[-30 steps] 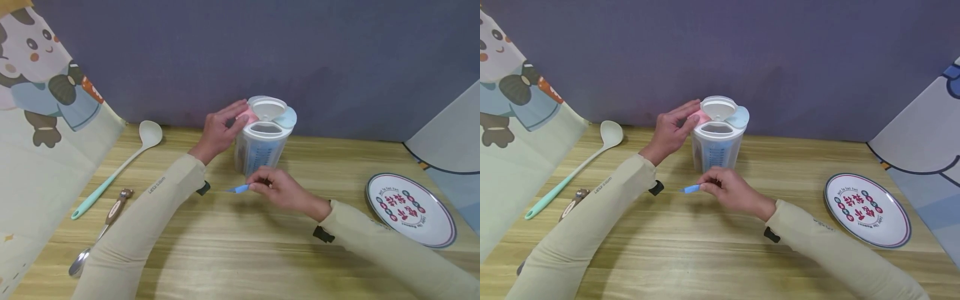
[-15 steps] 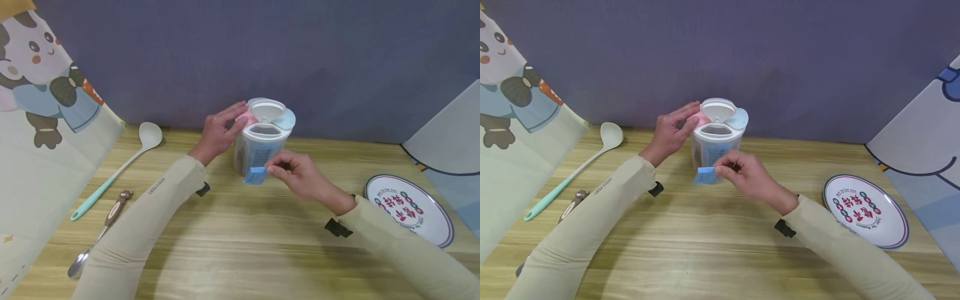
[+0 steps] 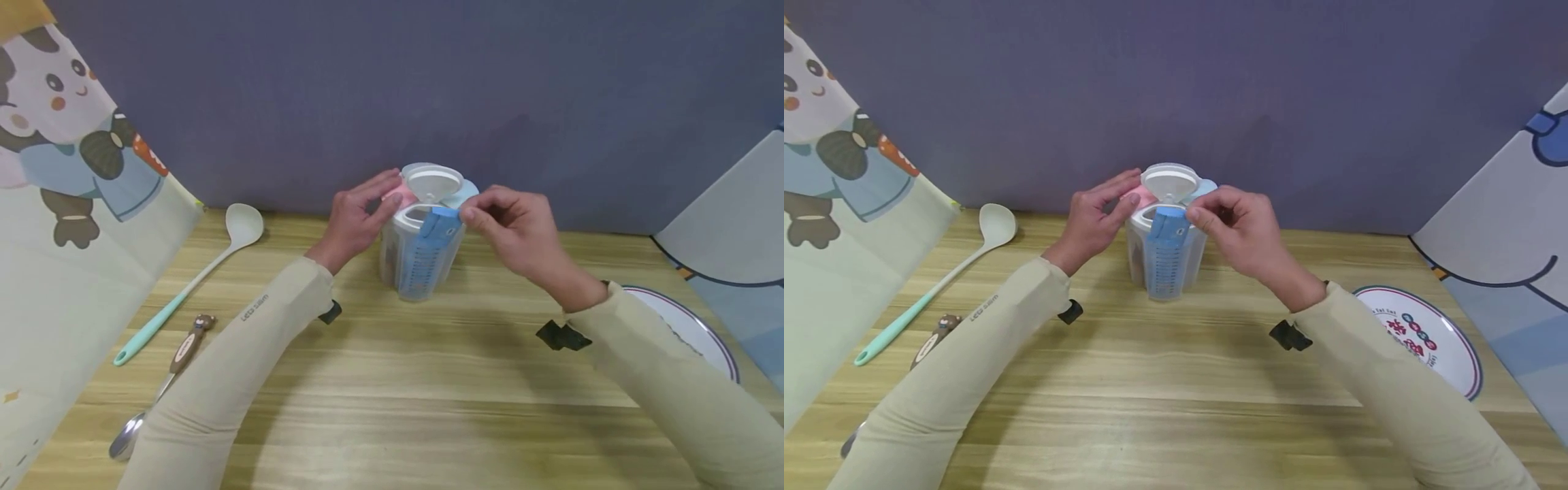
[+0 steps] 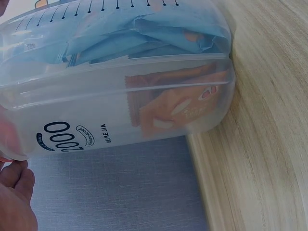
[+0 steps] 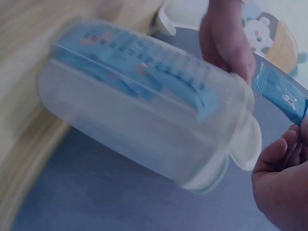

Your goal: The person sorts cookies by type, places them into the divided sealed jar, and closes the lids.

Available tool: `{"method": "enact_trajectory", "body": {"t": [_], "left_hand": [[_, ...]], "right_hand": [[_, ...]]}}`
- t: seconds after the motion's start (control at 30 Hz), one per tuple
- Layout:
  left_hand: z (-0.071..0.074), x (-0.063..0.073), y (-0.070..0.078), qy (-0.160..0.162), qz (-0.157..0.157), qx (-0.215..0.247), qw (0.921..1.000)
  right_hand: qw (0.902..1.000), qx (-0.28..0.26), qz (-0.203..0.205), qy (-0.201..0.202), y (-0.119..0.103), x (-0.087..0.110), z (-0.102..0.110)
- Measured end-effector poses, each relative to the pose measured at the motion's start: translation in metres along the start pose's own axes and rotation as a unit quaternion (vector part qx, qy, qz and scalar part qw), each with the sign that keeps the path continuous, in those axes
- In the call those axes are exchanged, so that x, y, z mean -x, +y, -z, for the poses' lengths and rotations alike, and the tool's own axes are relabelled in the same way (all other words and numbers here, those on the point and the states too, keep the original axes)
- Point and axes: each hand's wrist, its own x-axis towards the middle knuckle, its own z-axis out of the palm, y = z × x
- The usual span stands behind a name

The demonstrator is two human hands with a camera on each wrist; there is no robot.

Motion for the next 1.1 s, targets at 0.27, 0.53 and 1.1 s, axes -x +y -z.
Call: {"method": "enact_trajectory", "body": {"t": [0.27,0.53,1.1], "left_hand": [[-0.001,0.001,-0.001,0.004,-0.006,0.002,1.0000],[-0.001,0.001,0.000,0.005,-0.001,0.009,0.9999],[0.000,0.000,0.001,0.000,0.004,0.006,1.0000]], "right_hand": [[0.9978,0.015,-0.020,0.062,-0.004,-0.015,0.005],[0.9947,0.011,-0.044,0.092,0.001,-0.021,0.003],[0.9888,0.034,-0.135,0.054,0.011,-0.020,-0.008]]}}
